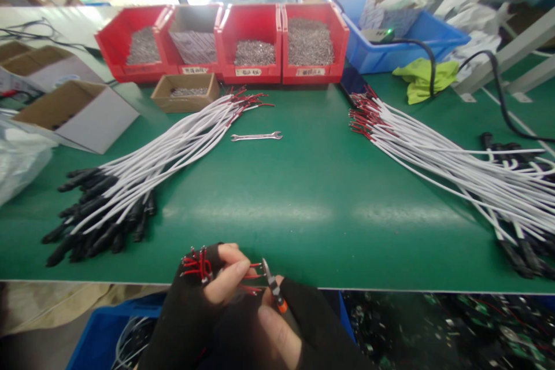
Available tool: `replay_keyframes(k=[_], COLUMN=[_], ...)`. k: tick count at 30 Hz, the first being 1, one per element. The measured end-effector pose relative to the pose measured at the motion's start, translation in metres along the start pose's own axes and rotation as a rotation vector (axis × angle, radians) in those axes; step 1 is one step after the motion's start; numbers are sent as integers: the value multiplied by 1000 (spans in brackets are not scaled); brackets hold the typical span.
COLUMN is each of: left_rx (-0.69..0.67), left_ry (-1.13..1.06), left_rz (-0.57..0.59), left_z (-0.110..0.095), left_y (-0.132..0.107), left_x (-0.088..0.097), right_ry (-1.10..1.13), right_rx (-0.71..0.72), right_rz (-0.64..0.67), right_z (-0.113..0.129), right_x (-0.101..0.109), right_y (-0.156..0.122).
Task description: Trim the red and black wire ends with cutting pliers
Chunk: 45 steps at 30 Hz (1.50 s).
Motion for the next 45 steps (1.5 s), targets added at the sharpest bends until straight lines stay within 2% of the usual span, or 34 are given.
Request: replay_keyframes(k=[5, 11, 34, 45], left_rx=[-3, 12, 16, 3], left_ry=[43, -12, -15, 0], left_rz=[3, -4, -20, -21], left_z=[-2, 2, 2, -1], left_y=[0, 0, 0, -1], left_x=[-1, -1, 0, 0], right_ry=[-22, -101, -130, -107], right_rx=[20, -14, -47, -33], right_rz=[49, 35, 15, -29], right_z=[-9, -12, -18, -4], right_x=[-1, 1, 4, 5], right_y=[1, 0, 1, -1])
Point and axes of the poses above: each hand's wrist, its own y-axis towards the middle knuckle, its own x-axis out of the back of the hand, z = x × y, the point moved 7 cm from there along y, towards the middle knuckle, and after that the axes turned 7 degrees about z, right-handed, at the moved point
